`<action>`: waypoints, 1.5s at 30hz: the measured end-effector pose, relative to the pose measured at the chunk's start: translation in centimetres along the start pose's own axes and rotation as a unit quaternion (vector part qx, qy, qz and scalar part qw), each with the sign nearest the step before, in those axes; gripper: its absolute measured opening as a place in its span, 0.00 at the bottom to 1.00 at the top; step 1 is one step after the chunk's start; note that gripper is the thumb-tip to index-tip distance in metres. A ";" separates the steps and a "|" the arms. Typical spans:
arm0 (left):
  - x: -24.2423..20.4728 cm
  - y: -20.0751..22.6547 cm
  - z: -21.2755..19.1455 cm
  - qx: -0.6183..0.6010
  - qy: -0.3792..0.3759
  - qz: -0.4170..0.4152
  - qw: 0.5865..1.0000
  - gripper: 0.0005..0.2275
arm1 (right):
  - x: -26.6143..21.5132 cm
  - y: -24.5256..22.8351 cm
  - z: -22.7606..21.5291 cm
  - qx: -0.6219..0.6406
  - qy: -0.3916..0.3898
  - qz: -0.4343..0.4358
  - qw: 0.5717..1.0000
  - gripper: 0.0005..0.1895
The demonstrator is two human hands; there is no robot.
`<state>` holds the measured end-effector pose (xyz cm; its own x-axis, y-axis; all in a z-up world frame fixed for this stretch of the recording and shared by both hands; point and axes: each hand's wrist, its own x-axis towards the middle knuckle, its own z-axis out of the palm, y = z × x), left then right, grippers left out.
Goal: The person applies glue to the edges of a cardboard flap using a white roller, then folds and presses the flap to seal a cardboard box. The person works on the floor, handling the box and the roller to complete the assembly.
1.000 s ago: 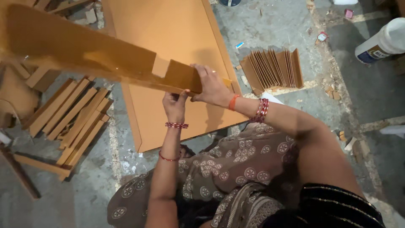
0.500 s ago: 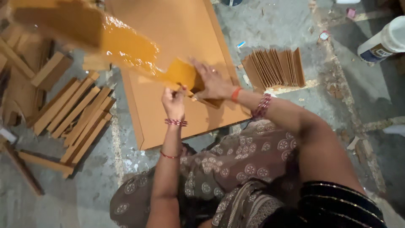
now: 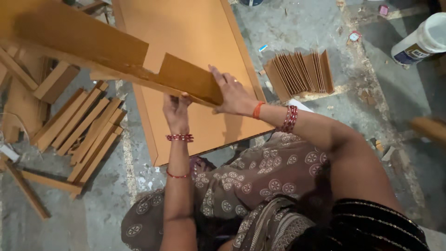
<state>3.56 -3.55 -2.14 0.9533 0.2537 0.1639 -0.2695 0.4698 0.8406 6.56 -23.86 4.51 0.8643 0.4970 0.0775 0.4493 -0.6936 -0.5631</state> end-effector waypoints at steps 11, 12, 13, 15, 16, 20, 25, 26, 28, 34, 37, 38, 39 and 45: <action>-2.4 -3.0 0.8 0.242 0.033 -0.002 0.970 0.08 | -0.3 0.2 1.5 0.033 0.108 -0.059 0.992 0.45; -2.4 -3.0 0.4 0.252 0.040 -0.008 0.967 0.08 | -0.3 0.6 2.0 0.044 0.091 -0.045 0.994 0.42; -2.5 -3.2 0.0 0.261 0.049 -0.014 0.964 0.07 | -0.3 1.0 2.7 0.029 0.085 -0.035 0.995 0.42; -1.9 -4.7 -0.3 0.186 0.058 -0.007 0.981 0.09 | -0.1 1.8 4.4 0.002 0.075 -0.017 0.997 0.42; -1.7 -5.4 -0.6 0.149 0.063 -0.003 0.987 0.10 | -0.1 2.4 5.3 0.001 0.088 -0.035 0.996 0.44; -1.8 -7.1 -1.5 0.217 0.076 0.002 0.973 0.07 | 0.4 4.1 7.5 -0.013 0.119 -0.070 0.990 0.49; -2.1 -6.1 -0.5 0.271 0.027 -0.066 0.960 0.08 | 1.4 3.6 5.3 0.067 0.063 0.015 0.996 0.52; -1.8 -5.5 -0.4 0.238 -0.006 -0.068 0.969 0.10 | 1.4 3.4 4.4 0.077 0.050 0.029 0.995 0.53; -0.9 -3.9 -0.7 0.169 -0.072 -0.072 0.980 0.14 | 1.4 3.0 2.8 0.078 0.012 0.054 0.995 0.53; 1.9 4.8 -5.8 -0.165 0.048 -0.091 0.981 0.08 | 1.4 4.5 0.7 -0.020 -0.093 0.051 0.994 0.60; 0.6 6.4 -5.8 -0.114 0.065 0.026 0.991 0.05 | 1.7 5.7 1.3 -0.101 -0.110 0.068 0.986 0.63; 0.5 6.5 -5.8 -0.106 0.071 0.015 0.992 0.06 | 1.9 6.2 1.3 -0.125 -0.100 0.070 0.985 0.65; 0.3 6.5 -5.9 -0.097 0.077 0.002 0.992 0.07 | 2.0 6.8 1.5 -0.148 -0.088 0.072 0.982 0.67; 0.6 2.6 -6.2 -0.120 0.106 0.029 0.987 0.11 | 2.7 10.2 2.7 -0.170 -0.040 0.063 0.983 0.58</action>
<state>2.56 3.09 -3.05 0.8921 0.4456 0.0747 -0.3715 0.6293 0.6826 12.87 -28.20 -3.30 0.9036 0.4255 -0.0490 0.4006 -0.8800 -0.2551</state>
